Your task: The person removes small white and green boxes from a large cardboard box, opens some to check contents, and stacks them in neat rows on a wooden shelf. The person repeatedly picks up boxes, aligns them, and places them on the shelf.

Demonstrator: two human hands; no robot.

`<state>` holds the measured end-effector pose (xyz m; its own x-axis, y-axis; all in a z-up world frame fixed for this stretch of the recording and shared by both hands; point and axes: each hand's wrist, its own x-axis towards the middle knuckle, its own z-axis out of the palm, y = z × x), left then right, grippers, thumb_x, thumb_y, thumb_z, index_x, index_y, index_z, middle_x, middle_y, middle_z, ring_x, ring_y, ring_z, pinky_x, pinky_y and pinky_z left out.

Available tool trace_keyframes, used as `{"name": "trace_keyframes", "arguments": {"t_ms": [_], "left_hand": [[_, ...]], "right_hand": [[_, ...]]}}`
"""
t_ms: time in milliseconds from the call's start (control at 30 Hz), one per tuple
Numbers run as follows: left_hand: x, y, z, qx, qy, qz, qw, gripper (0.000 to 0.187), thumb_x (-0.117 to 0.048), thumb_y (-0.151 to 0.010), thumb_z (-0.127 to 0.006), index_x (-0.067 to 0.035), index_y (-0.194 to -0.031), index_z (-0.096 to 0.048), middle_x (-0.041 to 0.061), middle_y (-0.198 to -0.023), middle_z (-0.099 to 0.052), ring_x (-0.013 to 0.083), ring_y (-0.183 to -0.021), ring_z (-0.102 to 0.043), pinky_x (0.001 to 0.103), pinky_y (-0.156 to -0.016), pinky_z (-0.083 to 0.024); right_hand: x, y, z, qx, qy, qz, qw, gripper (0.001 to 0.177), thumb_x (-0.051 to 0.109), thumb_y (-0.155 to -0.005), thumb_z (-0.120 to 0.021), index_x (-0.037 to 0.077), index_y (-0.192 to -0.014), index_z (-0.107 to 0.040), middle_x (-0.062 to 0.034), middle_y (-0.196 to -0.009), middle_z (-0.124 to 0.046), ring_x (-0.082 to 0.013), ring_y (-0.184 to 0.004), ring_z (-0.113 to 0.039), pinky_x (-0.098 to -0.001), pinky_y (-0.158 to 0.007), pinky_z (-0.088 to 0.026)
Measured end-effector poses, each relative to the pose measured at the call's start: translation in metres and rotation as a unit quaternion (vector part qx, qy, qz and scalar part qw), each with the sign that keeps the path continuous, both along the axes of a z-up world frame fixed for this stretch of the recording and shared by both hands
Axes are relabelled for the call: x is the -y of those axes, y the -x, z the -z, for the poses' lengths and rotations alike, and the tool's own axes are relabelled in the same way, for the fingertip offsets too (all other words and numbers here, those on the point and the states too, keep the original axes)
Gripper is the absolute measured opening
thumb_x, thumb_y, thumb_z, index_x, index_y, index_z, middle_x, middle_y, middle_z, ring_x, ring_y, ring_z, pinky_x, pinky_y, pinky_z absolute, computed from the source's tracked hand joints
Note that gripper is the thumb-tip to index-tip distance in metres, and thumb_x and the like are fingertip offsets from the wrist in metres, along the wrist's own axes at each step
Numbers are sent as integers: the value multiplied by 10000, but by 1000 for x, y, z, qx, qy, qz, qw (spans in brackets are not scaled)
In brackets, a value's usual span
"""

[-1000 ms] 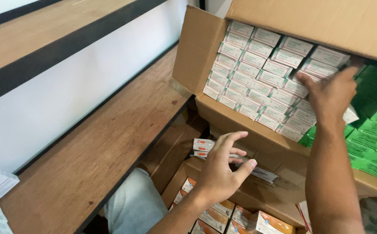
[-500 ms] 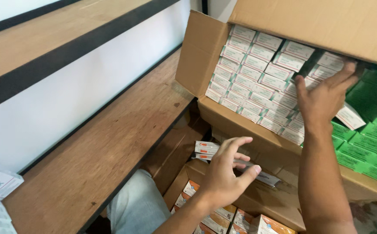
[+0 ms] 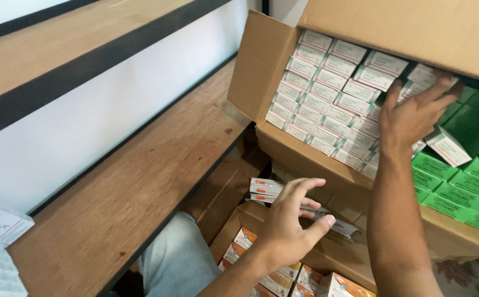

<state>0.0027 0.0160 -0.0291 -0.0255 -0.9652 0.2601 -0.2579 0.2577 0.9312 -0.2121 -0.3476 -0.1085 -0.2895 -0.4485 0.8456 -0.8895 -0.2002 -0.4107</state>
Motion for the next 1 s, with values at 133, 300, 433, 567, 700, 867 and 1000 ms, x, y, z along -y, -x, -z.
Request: {"name": "trace_keyframes", "arguments": {"t_ms": [133,300,433,567,700,867,1000], "left_hand": [[-8,-8,-4,2,14,-15,1000,599,-161,-874,-733,-68,-1429,-528,113,-1426,-530,213,-1112,-673,327,-918,-591],[-17,-11,-7,-1,25,-24,999,589,-167,-879,-736,-68,-1423,-532,109,-1411,-541,211,-1102,-673,328,-912,-584],[-21,-9,-5,2,28,-22,999,590,-169,-880,-733,-70,-1426,-533,109,-1403,-544,209,-1097,-672,328,-913,-592],[-24,-10,-7,11,19,-24,999,600,-172,-873,-736,-75,-1429,-531,109,-1408,-535,207,-1095,-672,326,-916,-592],[-27,-15,-8,3,38,-30,999,603,-173,-876,-736,-69,-1433,-529,118,-1422,-531,210,-1093,-680,326,-918,-596],[-34,-14,-8,-1,51,-28,998,605,-172,-874,-741,-61,-1432,-534,124,-1420,-538,214,-1089,-681,327,-909,-596],[-39,-15,-10,-3,50,-30,998,600,-178,-870,-746,-58,-1420,-541,122,-1398,-548,212,-1078,-686,325,-899,-598]], "right_hand": [[-15,-7,-10,50,7,-10,999,796,221,-1047,-647,14,-1610,-124,-356,-1438,-405,-479,-1348,-512,-546,-1159,-508],[-26,-14,-24,80,27,5,996,682,145,-989,-706,-2,-1518,-302,-267,-1410,-462,-421,-1368,-492,-539,-1105,-508],[-14,-16,-26,123,22,56,991,1055,360,-881,-875,-124,-1500,-172,-367,-1477,-352,-501,-1393,-373,-592,-1143,-416],[3,-15,-22,193,-12,26,981,1217,383,-917,-850,-220,-1566,-16,-426,-1608,-188,-578,-1498,-224,-625,-1216,-314],[19,-8,-12,212,-45,29,976,1070,376,-1009,-805,-198,-1561,-90,-404,-1637,-226,-505,-1497,-372,-564,-1229,-379],[20,1,-5,95,25,77,992,946,235,-1006,-722,-227,-1521,-77,-410,-1542,-243,-534,-1449,-445,-548,-1244,-409],[-26,-5,-36,183,51,-19,982,925,201,-1042,-756,-173,-1582,-104,-373,-1615,-253,-477,-1430,-499,-497,-1225,-437]]}}
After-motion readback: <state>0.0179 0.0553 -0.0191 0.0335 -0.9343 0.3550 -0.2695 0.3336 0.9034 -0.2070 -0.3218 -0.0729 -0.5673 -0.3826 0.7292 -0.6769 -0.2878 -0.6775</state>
